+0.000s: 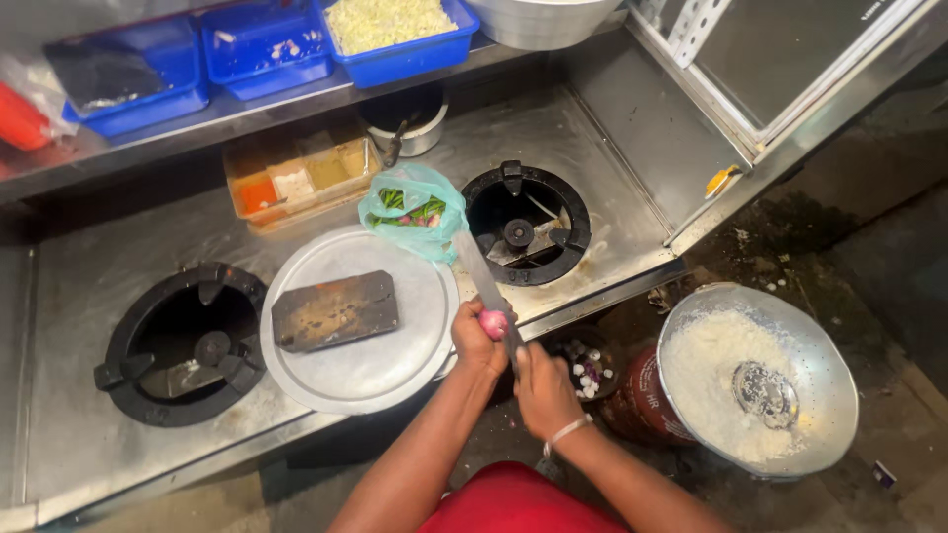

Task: The person uses a large knife to peel and chop red onions on a metal lid placed over a gas stove burner. They repeatedly slice the onions into small pieces, which fall onto the floor and into a nearby container.

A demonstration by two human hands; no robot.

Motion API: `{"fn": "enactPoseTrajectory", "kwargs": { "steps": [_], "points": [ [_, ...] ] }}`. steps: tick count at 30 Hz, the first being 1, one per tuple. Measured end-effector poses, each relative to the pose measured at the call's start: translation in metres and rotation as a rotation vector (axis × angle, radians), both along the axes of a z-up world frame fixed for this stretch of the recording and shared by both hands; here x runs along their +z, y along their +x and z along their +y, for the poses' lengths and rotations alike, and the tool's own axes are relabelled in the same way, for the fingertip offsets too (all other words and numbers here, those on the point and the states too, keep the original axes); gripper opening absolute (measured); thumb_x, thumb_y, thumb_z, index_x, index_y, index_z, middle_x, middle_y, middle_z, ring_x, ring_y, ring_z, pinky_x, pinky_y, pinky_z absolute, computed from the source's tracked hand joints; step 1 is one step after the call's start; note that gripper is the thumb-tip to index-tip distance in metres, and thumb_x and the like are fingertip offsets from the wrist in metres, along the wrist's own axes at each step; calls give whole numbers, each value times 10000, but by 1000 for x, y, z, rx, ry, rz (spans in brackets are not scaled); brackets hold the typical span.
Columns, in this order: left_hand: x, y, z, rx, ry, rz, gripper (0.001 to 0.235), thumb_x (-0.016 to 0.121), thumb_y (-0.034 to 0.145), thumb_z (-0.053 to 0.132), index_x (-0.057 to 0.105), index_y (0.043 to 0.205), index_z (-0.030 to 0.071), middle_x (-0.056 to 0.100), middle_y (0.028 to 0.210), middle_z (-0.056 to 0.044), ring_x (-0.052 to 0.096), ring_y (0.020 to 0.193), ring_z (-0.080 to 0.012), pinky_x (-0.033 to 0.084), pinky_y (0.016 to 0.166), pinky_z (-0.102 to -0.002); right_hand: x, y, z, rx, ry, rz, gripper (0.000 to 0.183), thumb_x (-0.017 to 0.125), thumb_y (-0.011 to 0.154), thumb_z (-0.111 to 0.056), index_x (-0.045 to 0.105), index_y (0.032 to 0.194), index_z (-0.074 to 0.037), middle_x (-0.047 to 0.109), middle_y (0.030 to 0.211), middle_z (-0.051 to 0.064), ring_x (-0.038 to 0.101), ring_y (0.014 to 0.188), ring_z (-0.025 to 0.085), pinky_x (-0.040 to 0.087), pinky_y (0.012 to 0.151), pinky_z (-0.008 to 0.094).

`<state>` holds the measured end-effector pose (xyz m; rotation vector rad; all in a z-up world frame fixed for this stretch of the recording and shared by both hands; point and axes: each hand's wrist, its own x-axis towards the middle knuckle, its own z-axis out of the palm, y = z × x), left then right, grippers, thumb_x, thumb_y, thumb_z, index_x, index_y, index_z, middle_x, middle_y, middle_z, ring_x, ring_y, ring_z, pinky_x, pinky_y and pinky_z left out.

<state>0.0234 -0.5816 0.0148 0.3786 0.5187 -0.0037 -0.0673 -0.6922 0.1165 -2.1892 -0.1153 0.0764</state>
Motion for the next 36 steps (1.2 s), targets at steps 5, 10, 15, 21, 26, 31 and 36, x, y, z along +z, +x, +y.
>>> {"fn": "enactPoseTrajectory", "kwargs": {
  "steps": [5,10,15,21,26,31,36],
  "points": [
    [-11,-7,8,-102,72,-12,282,435,888,219,612,947,8,636,792,-150,597,693,-259,529,662,-382,-15,-5,14,-52,-23,72,363,435,1052,-261,580,851,4,658,616,215,673,637,419,502,668,530],
    [-10,-10,4,-292,78,-69,286,408,987,247,580,970,19,654,841,-150,598,743,-232,522,705,-355,-13,16,30,-144,-29,-43,326,469,1055,-250,673,1036,4,693,776,247,670,762,451,492,708,546],
    [9,-24,-8,-426,374,-369,343,366,1107,286,587,1236,58,655,1041,-82,601,933,-156,506,845,-276,10,35,-1,-205,75,109,349,646,907,-390,758,1027,-81,762,797,178,765,744,351,565,690,453],
    [10,-13,-18,-544,241,-420,346,424,1073,116,566,1381,48,648,1148,-95,612,1012,-187,522,885,-299,2,36,-27,-283,-305,-146,379,717,903,-462,754,869,-87,703,712,194,701,700,390,527,655,480],
    [-17,-5,-22,-391,137,-236,402,492,974,181,553,1365,110,653,1076,-71,613,930,-215,528,795,-389,-33,7,-47,-88,-451,-641,457,747,883,-457,588,627,-114,603,575,112,620,532,340,470,544,495],
    [-32,-1,4,-360,318,-224,404,583,1015,256,560,1412,181,699,1229,2,564,1014,-116,391,797,-291,-67,1,-100,-176,-424,-457,611,807,681,-667,583,601,-104,608,560,125,626,542,343,486,535,489],
    [-32,-8,9,-458,488,-122,378,613,1024,245,588,1385,135,689,1215,-12,591,1033,-107,428,805,-292,-97,48,-151,-281,-641,77,629,828,667,-625,645,924,-81,710,729,162,688,729,394,554,673,514]
  ]
}}
